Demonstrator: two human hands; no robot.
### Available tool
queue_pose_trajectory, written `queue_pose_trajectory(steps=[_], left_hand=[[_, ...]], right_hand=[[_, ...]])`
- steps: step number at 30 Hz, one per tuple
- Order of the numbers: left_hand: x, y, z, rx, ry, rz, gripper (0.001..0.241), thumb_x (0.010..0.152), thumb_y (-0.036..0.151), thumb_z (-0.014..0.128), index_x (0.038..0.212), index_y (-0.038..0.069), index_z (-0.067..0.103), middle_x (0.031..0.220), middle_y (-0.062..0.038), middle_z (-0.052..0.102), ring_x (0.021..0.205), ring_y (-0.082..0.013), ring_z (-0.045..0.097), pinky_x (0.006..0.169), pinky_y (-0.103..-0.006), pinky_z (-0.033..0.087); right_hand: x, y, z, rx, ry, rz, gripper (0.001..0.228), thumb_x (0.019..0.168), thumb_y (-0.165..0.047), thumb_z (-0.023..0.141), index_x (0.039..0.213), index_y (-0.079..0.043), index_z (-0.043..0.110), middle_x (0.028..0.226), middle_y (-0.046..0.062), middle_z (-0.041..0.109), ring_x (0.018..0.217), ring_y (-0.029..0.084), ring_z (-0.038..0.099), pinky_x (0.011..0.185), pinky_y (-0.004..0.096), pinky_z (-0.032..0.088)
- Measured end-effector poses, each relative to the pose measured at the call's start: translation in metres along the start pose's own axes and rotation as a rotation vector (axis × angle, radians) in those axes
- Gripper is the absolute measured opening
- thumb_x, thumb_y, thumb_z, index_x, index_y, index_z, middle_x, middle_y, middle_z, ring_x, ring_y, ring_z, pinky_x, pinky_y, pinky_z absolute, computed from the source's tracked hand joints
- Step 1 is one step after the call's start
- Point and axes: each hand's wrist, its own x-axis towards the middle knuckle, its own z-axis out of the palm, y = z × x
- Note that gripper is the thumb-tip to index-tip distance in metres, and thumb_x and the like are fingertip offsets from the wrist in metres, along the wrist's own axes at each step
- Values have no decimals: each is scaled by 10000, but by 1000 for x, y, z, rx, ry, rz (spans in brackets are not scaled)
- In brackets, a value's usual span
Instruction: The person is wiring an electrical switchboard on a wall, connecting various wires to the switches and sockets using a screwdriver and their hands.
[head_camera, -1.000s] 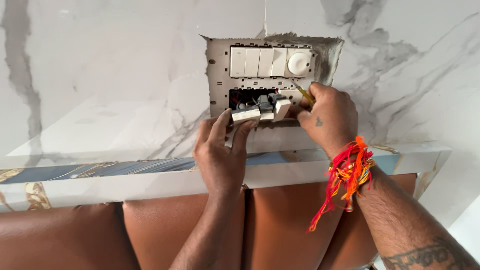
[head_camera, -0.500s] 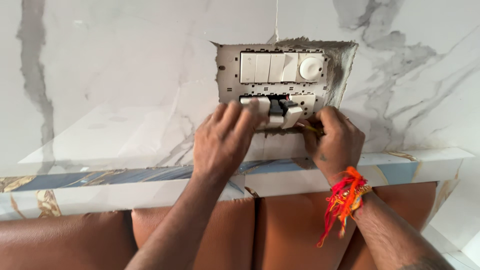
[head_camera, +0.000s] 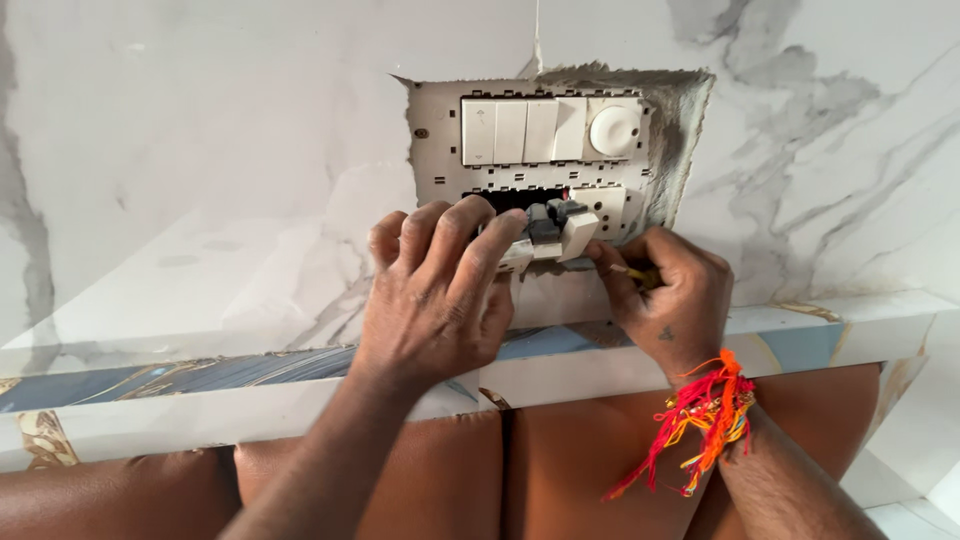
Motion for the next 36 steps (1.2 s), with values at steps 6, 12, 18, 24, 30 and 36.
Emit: queue_pose_trajectory(steps=[6,12,18,24,30,36], left_hand=[[1,-45,2,181,-126,431,577,996,351,750,1485,228,469,1334,-66,509,1223,-247,533,1015,-490,426],[-1,-43,16,279,-4,305,738,1017,379,801,1606,207,389,1306,-67,484,1135,-218,530,971,-452,447],[-1,-36,0,243,-61,186,761,999,402,787,1616,199,390,1312,-27,493,1142,-202,551,983,-465,455],[0,-34,2,272,-65,164,786,946,498,791,1583,220,425,1293,-35,495,1150,-201,538,1001,-470,460],[-2,-36,3,305,-61,198,793,978,492,784,1612,236,382,1312,-33,489,1156,-209,534,1007,-467,470],[-4,-37,3,300,-44,189,774,1001,487,777,1619,256,372,1330,-29,493,1166,-210,535,1015,-469,470]], right_hand=[[2,0,0,-86,-18,26,423,863,-225,909,688,-9,591,596,121,600,486,243,534,509,348,436],[-3,4,3,-58,-8,-9,398,841,-185,916,671,-31,591,646,95,665,513,191,619,516,322,465],[-6,5,0,-90,19,-226,354,852,-204,929,1088,-72,699,846,42,694,732,198,700,639,331,536],[0,-7,-1,-197,-33,-338,673,786,-221,930,1400,-178,660,1172,29,676,909,209,714,758,346,594],[14,-32,16,-84,-67,-196,658,851,-84,875,1455,-200,641,1187,41,670,951,183,746,812,311,632],[19,-43,13,-84,-36,-110,569,751,-194,965,1235,-92,685,1125,70,680,961,241,724,781,346,577]])
